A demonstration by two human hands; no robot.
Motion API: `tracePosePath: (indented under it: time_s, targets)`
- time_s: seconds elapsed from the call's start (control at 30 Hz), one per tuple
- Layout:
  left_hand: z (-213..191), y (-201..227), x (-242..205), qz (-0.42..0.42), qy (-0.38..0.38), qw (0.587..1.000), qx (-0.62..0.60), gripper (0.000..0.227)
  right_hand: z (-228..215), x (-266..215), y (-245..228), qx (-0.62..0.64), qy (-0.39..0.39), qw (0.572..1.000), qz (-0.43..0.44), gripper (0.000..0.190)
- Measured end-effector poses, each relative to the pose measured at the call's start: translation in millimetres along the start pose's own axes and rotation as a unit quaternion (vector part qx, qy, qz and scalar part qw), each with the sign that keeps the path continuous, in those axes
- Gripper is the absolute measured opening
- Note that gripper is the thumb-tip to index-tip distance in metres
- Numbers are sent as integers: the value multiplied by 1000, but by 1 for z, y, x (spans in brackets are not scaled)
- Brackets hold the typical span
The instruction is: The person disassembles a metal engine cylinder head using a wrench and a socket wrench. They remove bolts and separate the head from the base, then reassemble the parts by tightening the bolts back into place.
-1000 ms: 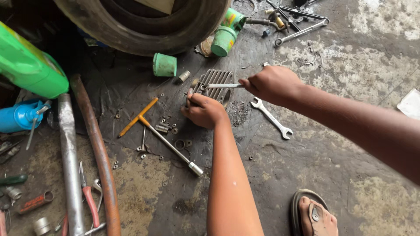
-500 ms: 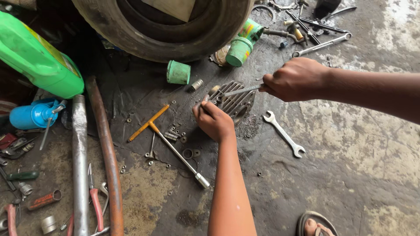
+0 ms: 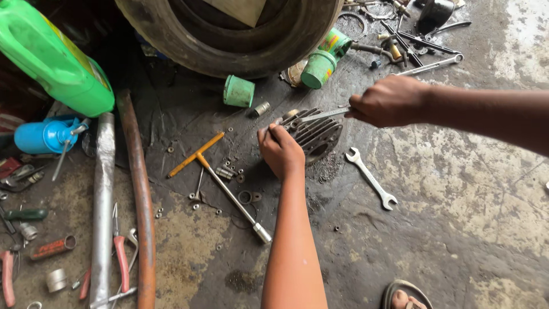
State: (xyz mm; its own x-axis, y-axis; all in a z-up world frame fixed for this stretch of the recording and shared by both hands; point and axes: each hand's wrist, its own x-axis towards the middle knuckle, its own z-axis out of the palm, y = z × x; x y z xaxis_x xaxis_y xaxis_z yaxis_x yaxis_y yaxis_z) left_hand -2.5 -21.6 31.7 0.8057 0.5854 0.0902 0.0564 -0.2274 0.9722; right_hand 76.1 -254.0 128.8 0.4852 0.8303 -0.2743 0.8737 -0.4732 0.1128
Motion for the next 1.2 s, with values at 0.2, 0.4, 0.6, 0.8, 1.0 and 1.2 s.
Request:
tracePosePath:
  time_s: [0.2,0.4,0.6,0.8,1.0,1.2]
  targets:
    - [2,4,6,-44,-37,998,17,50,-2,-4,-32,2,-113,983,146,47]
    - [9,-4,15,-17,-27,999,13,48,-1,1,-40,-40,-179,959,216,42]
    - [19,-32,37,5,-144,990,-5,39,-2,-10,-58,8,-185,950,253,39]
    - [9,-35,42,7,-165,985,-55,38,2,-7,-67,47,-164,948,268,39]
    - [4,-17,34,-30,-133,991,-10,39,1,-11,-73,3,-180,943,280,35]
    - [5,-19,28,-38,-95,994,21,39,5,-9,-71,-42,-205,937,280,30]
